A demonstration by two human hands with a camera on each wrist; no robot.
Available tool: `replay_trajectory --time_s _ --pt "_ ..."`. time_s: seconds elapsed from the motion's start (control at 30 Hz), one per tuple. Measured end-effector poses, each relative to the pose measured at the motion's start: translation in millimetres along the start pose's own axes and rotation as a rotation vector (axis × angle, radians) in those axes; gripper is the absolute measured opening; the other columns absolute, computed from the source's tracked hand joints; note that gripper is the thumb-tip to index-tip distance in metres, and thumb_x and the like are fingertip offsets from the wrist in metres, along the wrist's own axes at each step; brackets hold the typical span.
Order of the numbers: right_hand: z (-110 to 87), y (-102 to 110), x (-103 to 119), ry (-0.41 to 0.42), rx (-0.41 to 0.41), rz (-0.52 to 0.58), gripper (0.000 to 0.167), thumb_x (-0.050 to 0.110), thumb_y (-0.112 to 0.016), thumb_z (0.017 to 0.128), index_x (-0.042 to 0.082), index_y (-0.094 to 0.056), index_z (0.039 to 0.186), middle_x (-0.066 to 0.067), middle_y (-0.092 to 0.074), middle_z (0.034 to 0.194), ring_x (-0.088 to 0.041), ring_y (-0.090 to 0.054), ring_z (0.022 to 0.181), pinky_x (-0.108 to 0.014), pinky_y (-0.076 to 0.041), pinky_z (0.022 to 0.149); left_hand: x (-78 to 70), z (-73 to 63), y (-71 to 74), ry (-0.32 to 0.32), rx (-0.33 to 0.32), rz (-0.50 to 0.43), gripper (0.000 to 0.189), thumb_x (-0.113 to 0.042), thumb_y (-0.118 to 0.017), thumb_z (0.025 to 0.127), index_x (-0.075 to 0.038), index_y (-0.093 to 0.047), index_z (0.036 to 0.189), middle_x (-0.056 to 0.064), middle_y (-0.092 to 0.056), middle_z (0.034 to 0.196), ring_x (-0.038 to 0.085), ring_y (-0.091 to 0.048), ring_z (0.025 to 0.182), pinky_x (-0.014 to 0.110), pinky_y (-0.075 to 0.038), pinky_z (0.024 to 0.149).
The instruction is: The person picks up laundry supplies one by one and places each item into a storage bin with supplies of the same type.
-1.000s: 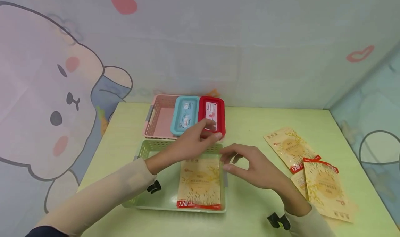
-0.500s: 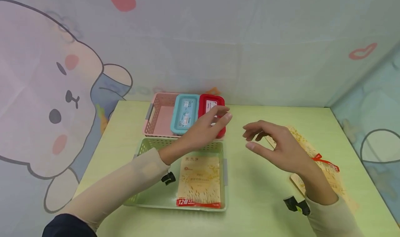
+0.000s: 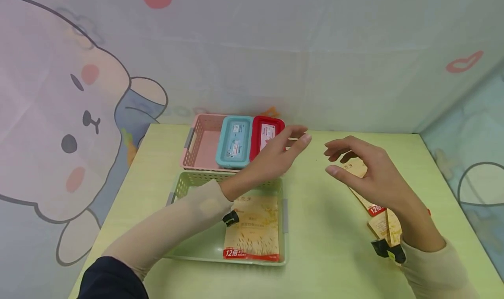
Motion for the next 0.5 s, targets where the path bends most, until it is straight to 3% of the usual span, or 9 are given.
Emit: replay_trajectory --time_s 0.27,0.5 --pt "2.4 13 -2 0.036 -0.052 -0.051 0.048 -0.001 -0.082 0.087 0.012 -0.069 0.131 0.009 -0.071 0.114 -0.009 -0.067 0.100 -0.020 -0.051 0.090 -3.8 5.5 -18.3 -0.023 -0.049 -0.040 0.057 -0.050 -0.051 0.109 -0.018 -0.045 0.156 -0.001 -0.053 0.152 0.022 -0.054 0.137 0.042 -0.054 0.105" --pt "0.7 25 -10 -0.006 -0.075 -0.092 0.045 0.001 -0.082 0.088 0.012 -0.069 0.130 0.009 -0.071 0.112 -0.008 -0.067 0.098 -0.017 -0.051 0.090 -1.7 13.9 -26.1 -0.026 -0.116 -0.072 0.057 -0.049 -0.052 0.109 -0.017 -0.046 0.156 0.000 -0.055 0.151 0.021 -0.055 0.135 0.038 -0.054 0.104"
Point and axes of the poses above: each hand's wrist, its own z-axis towards the middle knuckle, its own y-axis out of the back of the hand, x = y × z, the point moved 4 cm from there along z, towards the middle knuckle
